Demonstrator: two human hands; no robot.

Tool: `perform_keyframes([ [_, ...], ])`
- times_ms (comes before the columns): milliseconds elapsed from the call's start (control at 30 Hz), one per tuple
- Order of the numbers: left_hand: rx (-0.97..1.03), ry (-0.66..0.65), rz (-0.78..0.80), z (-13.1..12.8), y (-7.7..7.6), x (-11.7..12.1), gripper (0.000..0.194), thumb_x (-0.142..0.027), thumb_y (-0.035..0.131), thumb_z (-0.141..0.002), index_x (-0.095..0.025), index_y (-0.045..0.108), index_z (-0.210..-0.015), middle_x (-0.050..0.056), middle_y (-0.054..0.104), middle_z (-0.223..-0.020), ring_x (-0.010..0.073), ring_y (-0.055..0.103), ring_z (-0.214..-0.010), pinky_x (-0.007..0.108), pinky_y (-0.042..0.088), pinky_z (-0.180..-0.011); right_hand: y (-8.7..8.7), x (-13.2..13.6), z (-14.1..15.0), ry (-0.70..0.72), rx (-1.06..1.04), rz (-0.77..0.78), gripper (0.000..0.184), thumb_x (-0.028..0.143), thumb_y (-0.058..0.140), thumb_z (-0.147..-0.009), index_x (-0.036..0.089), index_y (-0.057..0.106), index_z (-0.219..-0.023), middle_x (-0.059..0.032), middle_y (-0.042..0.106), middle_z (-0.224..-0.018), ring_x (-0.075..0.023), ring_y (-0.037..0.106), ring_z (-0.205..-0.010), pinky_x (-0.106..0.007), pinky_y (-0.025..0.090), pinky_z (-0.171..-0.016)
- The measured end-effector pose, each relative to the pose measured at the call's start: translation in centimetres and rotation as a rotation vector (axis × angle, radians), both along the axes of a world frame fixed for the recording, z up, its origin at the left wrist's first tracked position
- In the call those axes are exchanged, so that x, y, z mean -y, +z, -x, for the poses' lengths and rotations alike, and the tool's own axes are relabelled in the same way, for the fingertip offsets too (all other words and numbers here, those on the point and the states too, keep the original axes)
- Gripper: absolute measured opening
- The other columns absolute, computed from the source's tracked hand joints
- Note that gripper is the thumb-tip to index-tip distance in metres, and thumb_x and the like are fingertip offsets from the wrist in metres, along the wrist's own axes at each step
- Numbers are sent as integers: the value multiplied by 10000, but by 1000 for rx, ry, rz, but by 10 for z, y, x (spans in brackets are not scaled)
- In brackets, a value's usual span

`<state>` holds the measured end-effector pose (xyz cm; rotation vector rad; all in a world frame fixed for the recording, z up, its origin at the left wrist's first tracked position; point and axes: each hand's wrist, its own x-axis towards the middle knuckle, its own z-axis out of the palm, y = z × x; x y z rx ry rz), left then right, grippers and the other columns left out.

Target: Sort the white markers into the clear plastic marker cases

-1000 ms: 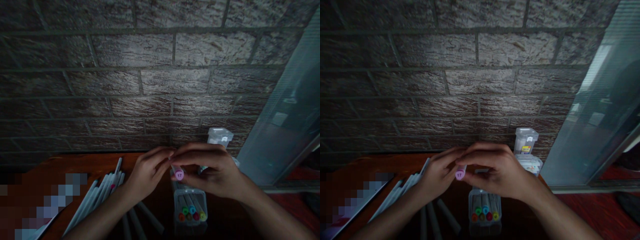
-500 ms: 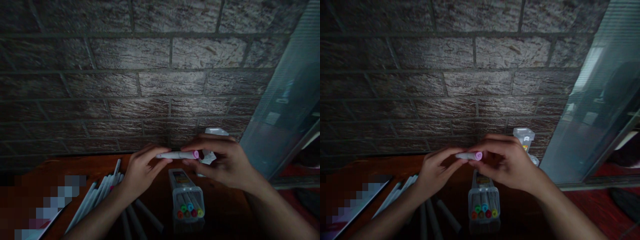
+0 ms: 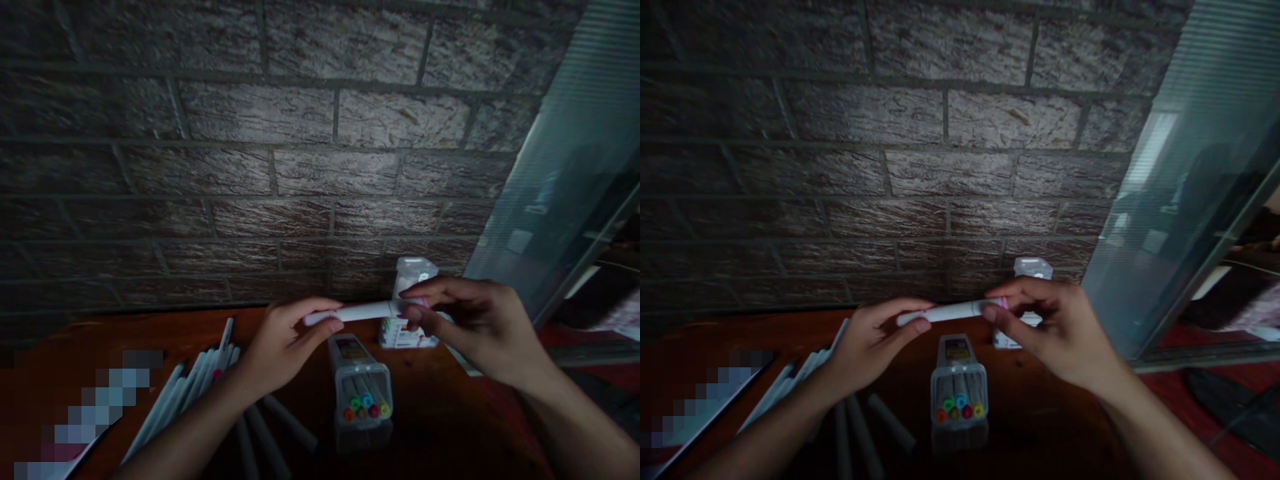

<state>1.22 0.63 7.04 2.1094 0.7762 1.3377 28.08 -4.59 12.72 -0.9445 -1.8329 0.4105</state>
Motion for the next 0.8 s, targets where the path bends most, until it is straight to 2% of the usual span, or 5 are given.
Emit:
perform_keyframes([
  [133, -63, -158, 239, -7, 5, 6, 265, -349, 613, -1013, -194, 789, -891, 18, 807, -815, 171, 727, -776, 253, 516, -724, -6, -4, 5, 137, -349, 390, 336, 487, 821, -867, 158, 769, -816, -72, 804, -701, -156, 741, -514, -194, 571, -443],
  [267, -123, -223, 367, -10, 11, 8, 459, -403, 526, -1034, -187, 723, -680, 33, 760, -722, 181, 694, -739, 271, 502, -747, -12, -8, 7, 154, -523, 589, 374, 476, 894, -786, 132, 751, -760, -90, 801, -695, -164, 739, -494, -196, 579, -408],
  [367, -124, -242, 430, -10, 12, 10, 451, -429, 542, -1018, -188, 709, -674, 34, 748, -722, 190, 686, -752, 278, 500, -760, -16, -8, 5, 148, -567, 652, 371, 446, 931, -744, 123, 750, -768, -97, 806, -697, -172, 745, -499, -204, 597, -414],
  [567, -164, -241, 410, -9, 9, 8, 419, -425, 568, -1014, -186, 708, -700, 23, 735, -723, 183, 667, -760, 281, 483, -785, -23, -6, -1, 144, -594, 711, 376, 423, 950, -719, 110, 765, -815, -114, 825, -742, -184, 768, -529, -217, 633, -456],
  [800, -125, -301, 459, -8, 6, 8, 233, -371, 632, -986, -191, 766, -921, 24, 765, -748, 189, 716, -757, 290, 547, -743, -23, 4, -6, 150, -541, 742, 362, 398, 928, -760, 102, 750, -870, -133, 835, -816, -187, 804, -643, -205, 640, -543],
])
